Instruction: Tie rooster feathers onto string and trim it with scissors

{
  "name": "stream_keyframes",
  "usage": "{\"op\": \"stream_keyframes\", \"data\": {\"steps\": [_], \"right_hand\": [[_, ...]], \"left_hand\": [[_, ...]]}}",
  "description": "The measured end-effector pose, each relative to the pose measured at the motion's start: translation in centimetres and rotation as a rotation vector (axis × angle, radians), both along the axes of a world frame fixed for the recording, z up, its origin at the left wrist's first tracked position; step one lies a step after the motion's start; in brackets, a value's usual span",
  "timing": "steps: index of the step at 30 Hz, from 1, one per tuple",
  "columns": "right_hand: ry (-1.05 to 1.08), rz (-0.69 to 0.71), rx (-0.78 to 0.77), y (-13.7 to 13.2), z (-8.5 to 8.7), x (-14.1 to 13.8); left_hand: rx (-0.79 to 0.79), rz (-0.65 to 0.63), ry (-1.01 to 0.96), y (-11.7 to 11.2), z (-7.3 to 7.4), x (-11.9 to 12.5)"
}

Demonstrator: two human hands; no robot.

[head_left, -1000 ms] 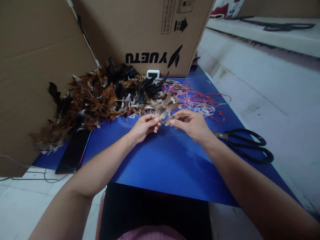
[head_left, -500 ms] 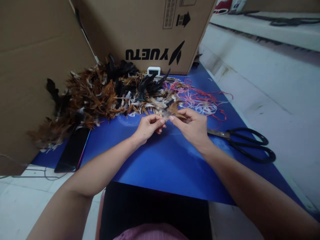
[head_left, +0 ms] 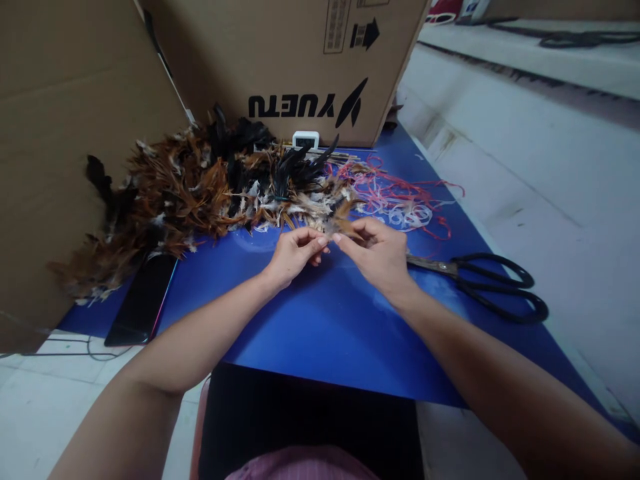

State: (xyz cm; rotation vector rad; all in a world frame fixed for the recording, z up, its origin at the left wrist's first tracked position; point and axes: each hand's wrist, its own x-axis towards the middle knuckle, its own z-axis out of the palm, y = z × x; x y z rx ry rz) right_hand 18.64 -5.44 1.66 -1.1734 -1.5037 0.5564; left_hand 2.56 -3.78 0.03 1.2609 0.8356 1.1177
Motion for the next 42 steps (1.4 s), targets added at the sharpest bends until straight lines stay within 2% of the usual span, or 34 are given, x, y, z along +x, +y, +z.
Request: {"op": "stream_keyframes", "data": {"steps": [7, 13, 19, 26, 33, 37, 42], "right_hand": [[0.017, 0.03, -0.014, 0.2, -0.6, 0.0], [0.043, 0.1, -0.043, 0.5, -1.1, -0.1], [-0.242, 0.108, -0.017, 0.6, -1.3, 0.5], [-0.627, 0.064, 0.152, 1.5, -2.4, 1.6], [-0.883, 0.102, 0.125, 1.4, -3.1, 1.6], [-0.958, 0.131, 0.112, 1.2, -2.8, 1.5], [-0.916, 0.199, 0.145, 1.3, -2.3, 2.0]], "left_hand": [[0.017, 0.011, 0.013, 0.1, 0.0, 0.0], [-0.017, 0.029, -0.053, 0.6, -0.1, -0.5], [-0.013, 0.085, -0.114, 1.5, 0.2, -1.4], [0.023, 0.121, -0.175, 2.5, 0.0, -2.4], [0.021, 0.123, -0.156, 2.6, -0.1, -2.5], [0.022, 0.116, -0.182, 2.6, 0.0, -2.5], [0.019, 0.115, -0.198, 2.7, 0.0, -2.6]]}}
